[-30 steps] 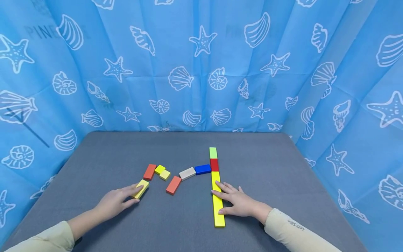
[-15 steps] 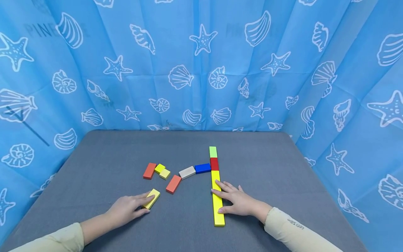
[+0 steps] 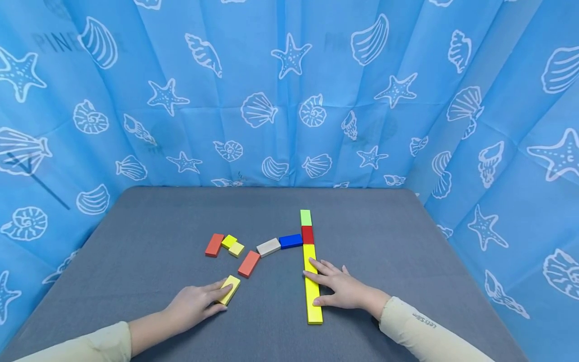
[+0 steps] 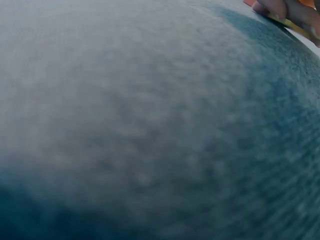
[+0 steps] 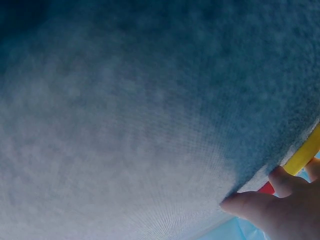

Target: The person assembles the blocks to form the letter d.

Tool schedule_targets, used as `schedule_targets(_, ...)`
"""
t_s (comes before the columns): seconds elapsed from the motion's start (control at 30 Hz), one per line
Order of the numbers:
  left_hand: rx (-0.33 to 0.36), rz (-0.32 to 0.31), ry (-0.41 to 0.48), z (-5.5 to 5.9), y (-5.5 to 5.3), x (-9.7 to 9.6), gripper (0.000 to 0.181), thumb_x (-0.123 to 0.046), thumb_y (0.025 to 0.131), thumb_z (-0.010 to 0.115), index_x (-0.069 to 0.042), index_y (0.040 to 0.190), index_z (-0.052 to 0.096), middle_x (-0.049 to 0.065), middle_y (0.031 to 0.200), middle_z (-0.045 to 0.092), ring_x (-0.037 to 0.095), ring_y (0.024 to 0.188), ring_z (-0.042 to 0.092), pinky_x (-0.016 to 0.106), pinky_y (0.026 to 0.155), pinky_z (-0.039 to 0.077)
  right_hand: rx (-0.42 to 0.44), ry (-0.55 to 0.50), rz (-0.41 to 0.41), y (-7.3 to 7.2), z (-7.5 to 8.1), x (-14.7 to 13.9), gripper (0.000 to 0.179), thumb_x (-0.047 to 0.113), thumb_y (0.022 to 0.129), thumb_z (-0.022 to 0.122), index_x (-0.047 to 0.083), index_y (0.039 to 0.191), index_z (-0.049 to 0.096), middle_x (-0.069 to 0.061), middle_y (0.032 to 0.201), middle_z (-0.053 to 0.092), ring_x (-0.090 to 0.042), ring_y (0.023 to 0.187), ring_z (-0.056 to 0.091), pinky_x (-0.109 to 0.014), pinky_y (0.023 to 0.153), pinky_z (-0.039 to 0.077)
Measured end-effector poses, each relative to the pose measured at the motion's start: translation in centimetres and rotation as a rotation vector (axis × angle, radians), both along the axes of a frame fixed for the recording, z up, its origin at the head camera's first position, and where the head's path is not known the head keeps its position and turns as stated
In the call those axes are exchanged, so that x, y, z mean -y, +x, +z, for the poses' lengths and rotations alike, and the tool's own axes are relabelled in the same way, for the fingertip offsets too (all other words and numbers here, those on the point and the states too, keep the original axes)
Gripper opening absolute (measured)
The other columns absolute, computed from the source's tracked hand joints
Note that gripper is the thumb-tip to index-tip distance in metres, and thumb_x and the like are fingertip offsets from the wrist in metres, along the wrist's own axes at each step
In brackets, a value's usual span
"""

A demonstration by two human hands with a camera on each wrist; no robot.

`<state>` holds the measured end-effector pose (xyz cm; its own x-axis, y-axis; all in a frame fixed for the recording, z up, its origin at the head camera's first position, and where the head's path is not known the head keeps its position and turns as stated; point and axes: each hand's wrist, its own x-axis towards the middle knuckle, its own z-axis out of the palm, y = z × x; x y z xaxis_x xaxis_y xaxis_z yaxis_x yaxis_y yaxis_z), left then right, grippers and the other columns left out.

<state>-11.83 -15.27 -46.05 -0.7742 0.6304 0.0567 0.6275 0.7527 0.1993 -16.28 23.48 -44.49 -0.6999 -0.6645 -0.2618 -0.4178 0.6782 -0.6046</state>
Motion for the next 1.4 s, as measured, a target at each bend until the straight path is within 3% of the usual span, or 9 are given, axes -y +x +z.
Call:
schedule_targets(0.1, 0.060, -0.016, -0.026, 0.4, 0.0, -0.2, 0.054, -0.044, 0.091, 0.064, -0.013, 0.134, 0.060, 0.013, 0.130, 0.061, 0.022, 0.093, 0.069, 0.038, 0.069, 0.055, 0.001, -0.001, -0.008, 0.0, -0.1, 0.0, 0.068, 0.049, 0.091, 0.063, 0.024, 0.150, 0.040, -0.011, 0.160, 0.018, -0.045, 0.141, 0.015, -0.081, 0.092, 0.005)
schedule_targets(0.2, 0.125, -0.036, -0.082, 0.9, -0.2, -0.1, 0.060, -0.048, 0.090, 0.064, -0.015, 0.140, 0.055, 0.013, 0.137, 0.055, 0.016, 0.085, 0.067, 0.038, 0.071, 0.054, 0.009, 0.017, -0.022, 0.0, 0.0, 0.1, 0.070, 0.050, 0.090, 0.063, 0.022, 0.150, 0.040, -0.012, 0.160, 0.018, -0.043, 0.143, 0.014, -0.079, 0.097, 0.004)
schedule_targets(0.37, 0.155, -0.093, -0.148, 1.4, -0.8, 0.5, 0.057, -0.043, 0.093, 0.063, -0.021, 0.144, 0.050, 0.008, 0.149, 0.043, 0.006, 0.068, 0.052, 0.034, 0.068, 0.051, 0.001, 0.063, -0.028, -0.1, -0.1, 0.1, 0.070, 0.048, 0.091, 0.063, 0.019, 0.150, 0.039, -0.010, 0.161, 0.017, -0.041, 0.144, 0.013, -0.078, 0.098, 0.007)
schedule_targets(0.47, 0.078, -0.158, -0.114, 1.2, -1.1, 0.6, 0.048, -0.035, 0.096, 0.062, -0.020, 0.140, 0.055, 0.008, 0.147, 0.046, 0.003, 0.059, 0.046, 0.028, 0.063, 0.050, -0.001, 0.067, -0.028, -0.1, -0.1, 0.1, 0.070, 0.047, 0.090, 0.064, 0.019, 0.150, 0.040, -0.010, 0.161, 0.017, -0.040, 0.144, 0.014, -0.078, 0.099, 0.007)
schedule_targets(0.57, -0.086, -0.199, -0.063, 0.7, -1.0, 0.3, 0.039, -0.034, 0.095, 0.063, -0.019, 0.132, 0.063, 0.009, 0.136, 0.056, 0.000, 0.051, 0.040, 0.023, 0.054, 0.048, -0.001, 0.063, -0.024, 0.0, -0.1, 0.1, 0.070, 0.047, 0.090, 0.064, 0.020, 0.150, 0.040, -0.010, 0.161, 0.017, -0.041, 0.144, 0.014, -0.078, 0.098, 0.007)
schedule_targets(0.67, -0.243, -0.189, -0.019, -0.1, -0.9, -0.4, 0.037, -0.041, 0.093, 0.064, -0.020, 0.122, 0.070, 0.010, 0.122, 0.062, -0.002, 0.047, 0.038, 0.020, 0.047, 0.043, -0.003, 0.061, -0.023, 0.0, -0.1, 0.1, 0.070, 0.048, 0.090, 0.064, 0.019, 0.150, 0.040, -0.010, 0.161, 0.017, -0.042, 0.144, 0.014, -0.078, 0.098, 0.007)
schedule_targets(0.73, -0.293, -0.165, 0.002, -0.4, -0.8, -1.0, 0.038, -0.045, 0.090, 0.065, -0.020, 0.119, 0.071, 0.009, 0.115, 0.062, -0.002, 0.047, 0.036, 0.018, 0.044, 0.040, -0.005, 0.059, -0.021, -0.1, -0.1, 0.1, 0.070, 0.047, 0.091, 0.064, 0.019, 0.150, 0.040, -0.012, 0.160, 0.018, -0.043, 0.143, 0.014, -0.079, 0.097, 0.007)
schedule_targets(1.03, -0.206, -0.085, -0.024, 0.1, -0.7, -2.9, 0.045, -0.051, 0.089, 0.063, -0.021, 0.122, 0.070, 0.008, 0.112, 0.057, 0.002, 0.051, 0.036, 0.018, 0.045, 0.035, -0.001, 0.064, -0.025, -0.1, -0.2, 0.1, 0.070, 0.047, 0.091, 0.064, 0.019, 0.150, 0.040, -0.009, 0.161, 0.017, -0.041, 0.144, 0.014, -0.078, 0.099, 0.007)
schedule_targets(1.4, -0.244, -0.068, 0.007, -0.2, -0.8, -3.2, 0.046, -0.051, 0.087, 0.067, -0.020, 0.120, 0.072, 0.009, 0.106, 0.057, 0.002, 0.049, 0.030, 0.016, 0.043, 0.028, -0.001, 0.060, -0.023, -0.1, -0.3, 0.0, 0.071, 0.047, 0.090, 0.064, 0.019, 0.150, 0.039, -0.010, 0.161, 0.017, -0.041, 0.144, 0.014, -0.078, 0.099, 0.007)
